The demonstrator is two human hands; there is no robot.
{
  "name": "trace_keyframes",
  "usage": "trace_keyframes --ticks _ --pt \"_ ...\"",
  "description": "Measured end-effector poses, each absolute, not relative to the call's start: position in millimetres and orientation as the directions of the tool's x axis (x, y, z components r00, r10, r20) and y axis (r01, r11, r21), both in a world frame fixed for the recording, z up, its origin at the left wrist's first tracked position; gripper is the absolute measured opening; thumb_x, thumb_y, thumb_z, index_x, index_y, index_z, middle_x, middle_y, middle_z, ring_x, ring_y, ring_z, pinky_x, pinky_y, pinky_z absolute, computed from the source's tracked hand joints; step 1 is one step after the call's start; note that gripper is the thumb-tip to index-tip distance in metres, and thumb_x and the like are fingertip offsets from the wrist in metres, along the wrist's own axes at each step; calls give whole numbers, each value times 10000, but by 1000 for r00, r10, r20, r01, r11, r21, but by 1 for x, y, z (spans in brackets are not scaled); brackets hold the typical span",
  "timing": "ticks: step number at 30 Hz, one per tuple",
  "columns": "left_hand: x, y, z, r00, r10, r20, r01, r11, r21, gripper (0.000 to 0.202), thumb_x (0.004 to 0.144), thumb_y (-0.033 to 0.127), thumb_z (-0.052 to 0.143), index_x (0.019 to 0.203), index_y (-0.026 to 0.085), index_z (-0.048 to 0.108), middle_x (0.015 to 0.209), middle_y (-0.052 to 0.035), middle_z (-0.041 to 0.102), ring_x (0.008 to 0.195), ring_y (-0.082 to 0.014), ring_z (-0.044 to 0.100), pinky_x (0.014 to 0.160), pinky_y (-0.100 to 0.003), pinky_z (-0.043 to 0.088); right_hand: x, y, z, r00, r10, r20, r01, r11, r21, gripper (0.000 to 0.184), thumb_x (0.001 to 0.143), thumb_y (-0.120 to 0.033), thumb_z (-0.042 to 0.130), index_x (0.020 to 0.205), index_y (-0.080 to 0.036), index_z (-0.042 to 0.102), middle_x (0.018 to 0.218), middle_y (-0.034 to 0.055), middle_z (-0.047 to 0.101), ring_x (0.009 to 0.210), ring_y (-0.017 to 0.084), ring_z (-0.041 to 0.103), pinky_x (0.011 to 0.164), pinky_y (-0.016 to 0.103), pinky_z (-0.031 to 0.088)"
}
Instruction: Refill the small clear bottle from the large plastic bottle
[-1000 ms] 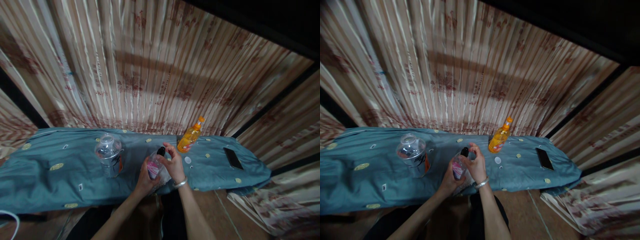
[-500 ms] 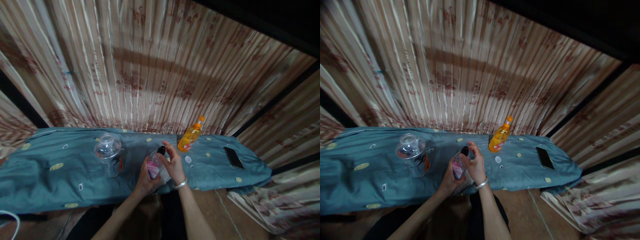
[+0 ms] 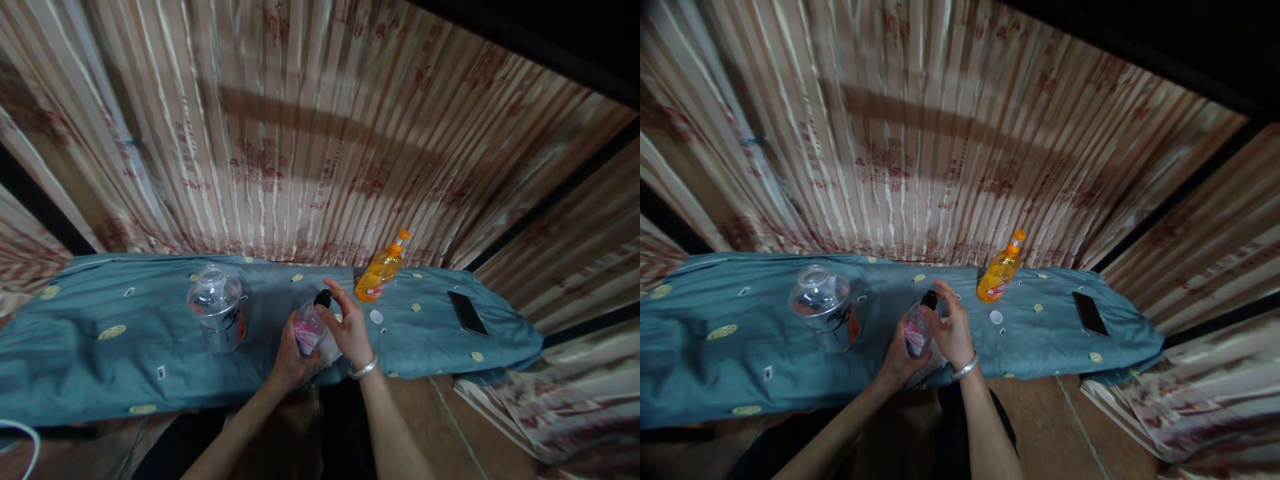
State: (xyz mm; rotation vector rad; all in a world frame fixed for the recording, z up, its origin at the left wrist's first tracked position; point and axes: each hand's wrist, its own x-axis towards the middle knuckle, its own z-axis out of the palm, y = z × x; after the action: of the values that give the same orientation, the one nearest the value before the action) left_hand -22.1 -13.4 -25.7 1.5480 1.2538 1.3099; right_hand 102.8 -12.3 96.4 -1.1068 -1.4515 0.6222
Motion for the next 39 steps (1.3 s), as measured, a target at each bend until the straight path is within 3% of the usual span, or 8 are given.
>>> trace_keyframes --ticks 3,9,15,23,31,33,35,39 --pt "-22 -14 -25 -3 968 252 209 -246 946 873 541 249 724 1325 209 340 1297 -133 528 1219 -315 508 1051 -517 382 108 -14 99 0 907 421 215 411 -886 377 838 -323 613 1205 -238 593 1323 70 574 1227 232 532 1072 422 395" --pt "-22 -15 -25 -8 968 252 203 -245 948 860 550 239 728 1324 234 354 1281 -113 545 1224 -301 510 1058 -490 382 111 -14 99 -58 915 399 226 402 -888 448 809 -358 665 1234 -247 571 1376 66 533 1286 240 480 1087 428 374" --pt "-22 -14 -28 -4 967 254 210 -247 946 850 537 236 734 1307 236 375 1285 -120 543 1219 -314 514 1051 -506 395 106 -11 97 169 897 408 382 322 -866 338 659 -360 796 903 -226 606 1293 86 595 1219 272 532 1071 473 376" --pt "-22 -15 -26 6 967 255 216 -250 944 861 557 266 732 1324 193 347 1278 -140 540 1206 -313 518 1043 -518 395 115 -13 100 -64 928 368 150 373 -915 341 823 -365 641 1143 -249 641 1362 58 551 1267 250 501 1074 435 392" --pt "-23 -16 -25 5 965 262 232 -256 939 889 553 244 745 1340 167 340 1319 -164 507 1222 -325 504 1057 -511 380 124 -8 105 118 939 324 -77 334 -939 396 803 -481 622 1106 -227 644 1221 73 651 1162 238 580 1002 391 454" --pt "-24 -16 -26 7 963 269 237 -263 935 890 548 253 752 1337 166 350 1317 -165 508 1224 -326 504 1062 -505 376 143 3 90 247 922 297 25 300 -954 434 784 -507 602 1088 -199 631 1172 94 669 1115 239 606 964 394 474" --pt "-25 -15 -27 11 962 272 241 -267 933 887 554 262 750 1339 166 348 1318 -166 508 1230 -326 500 1069 -504 369 167 14 70 378 900 218 273 116 -955 493 769 -545 550 1080 -169 624 1044 97 704 965 226 659 860 378 518" --pt "-26 -14 -30 14 961 275 243 -270 932 898 555 271 750 1345 173 336 1358 -174 477 1259 -332 476 1087 -508 345 200 28 34 398 909 124 436 -69 -897 361 661 -425 658 887 -146 684 732 45 695 711 211 652 685 337 517"
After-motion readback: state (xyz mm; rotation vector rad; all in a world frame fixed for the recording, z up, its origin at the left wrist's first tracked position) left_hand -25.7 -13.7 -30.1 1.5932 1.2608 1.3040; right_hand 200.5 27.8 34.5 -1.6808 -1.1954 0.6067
